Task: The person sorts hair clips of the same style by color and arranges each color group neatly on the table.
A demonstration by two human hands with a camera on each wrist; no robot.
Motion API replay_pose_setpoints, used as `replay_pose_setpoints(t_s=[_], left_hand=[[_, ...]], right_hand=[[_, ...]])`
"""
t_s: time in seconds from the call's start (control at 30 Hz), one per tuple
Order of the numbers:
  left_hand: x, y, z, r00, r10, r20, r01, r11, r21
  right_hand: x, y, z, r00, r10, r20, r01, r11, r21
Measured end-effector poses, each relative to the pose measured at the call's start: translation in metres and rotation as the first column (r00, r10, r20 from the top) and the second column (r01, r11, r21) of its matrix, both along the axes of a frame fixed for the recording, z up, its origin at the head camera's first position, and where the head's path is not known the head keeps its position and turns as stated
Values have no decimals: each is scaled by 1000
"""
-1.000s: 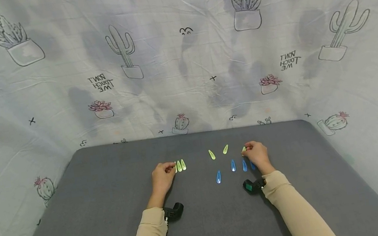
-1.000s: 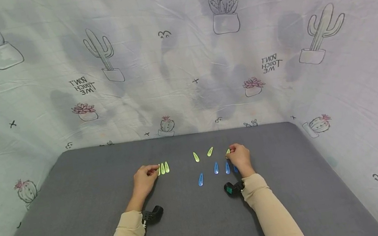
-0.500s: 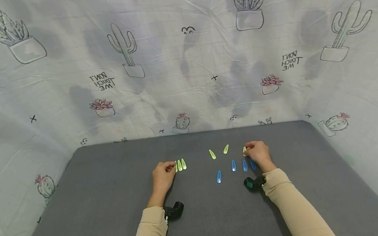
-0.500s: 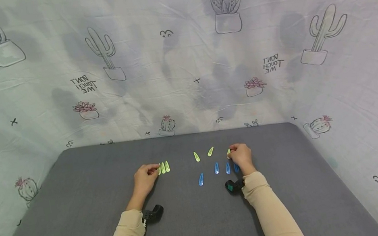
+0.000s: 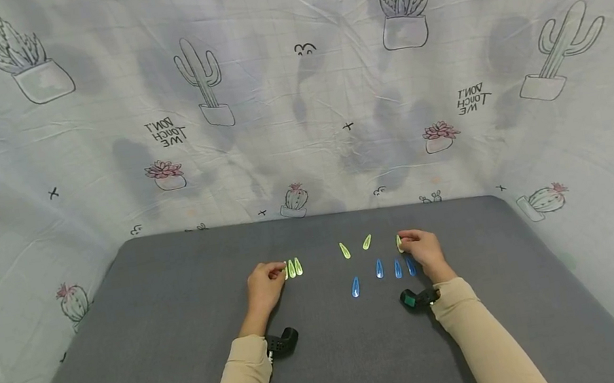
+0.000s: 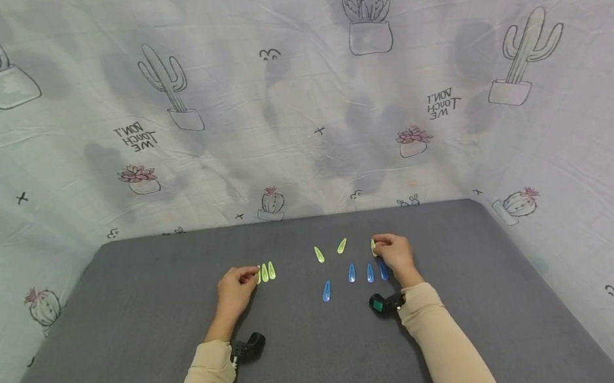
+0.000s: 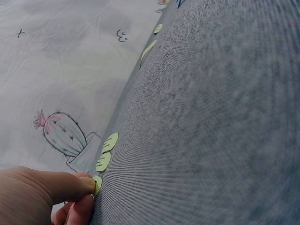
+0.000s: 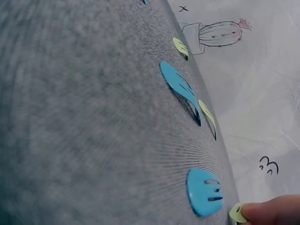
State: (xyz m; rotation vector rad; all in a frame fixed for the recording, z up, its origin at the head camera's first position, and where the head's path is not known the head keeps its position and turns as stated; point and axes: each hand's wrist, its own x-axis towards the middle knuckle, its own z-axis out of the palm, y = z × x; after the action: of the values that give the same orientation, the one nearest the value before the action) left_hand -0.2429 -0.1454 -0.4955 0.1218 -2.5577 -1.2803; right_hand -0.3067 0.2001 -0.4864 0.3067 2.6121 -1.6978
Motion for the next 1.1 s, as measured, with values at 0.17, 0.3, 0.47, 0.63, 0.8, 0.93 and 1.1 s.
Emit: replay_pose_setpoints(t_s=[0.17, 0.3, 0.47, 0.63, 0.8, 0.93, 1.1], left_hand=[[-1, -1, -1, 1000, -5, 1, 5, 1000, -4], [-1, -2, -2, 1000, -6, 1, 6, 1000, -3], [-2, -3, -3, 1000, -9, 1, 9, 1000, 2], [-3, -4, -3, 1000, -11, -1, 11, 1000, 3], [-3, -4, -2, 1000, -13, 3, 13, 1000, 12], [-4, -5, -1, 1000, -12, 2, 12, 1000, 10], [-6, -5, -1, 1000, -13, 14, 13, 1000, 10]], right_hand=[[0, 1, -2, 1000, 2, -6, -3, 998, -56], [2, 2, -1, 1000, 0, -9, -1, 994, -106], [6, 2, 0, 1000, 3, 3, -3, 986, -167], [10, -2, 2, 1000, -1, 6, 2, 983, -185], [13, -9, 7, 1000, -3, 11, 5, 978, -207], [15, -16, 12, 1000, 15, 12, -13, 978, -209], [18, -27, 18, 999, 53, -6, -53, 975, -214]])
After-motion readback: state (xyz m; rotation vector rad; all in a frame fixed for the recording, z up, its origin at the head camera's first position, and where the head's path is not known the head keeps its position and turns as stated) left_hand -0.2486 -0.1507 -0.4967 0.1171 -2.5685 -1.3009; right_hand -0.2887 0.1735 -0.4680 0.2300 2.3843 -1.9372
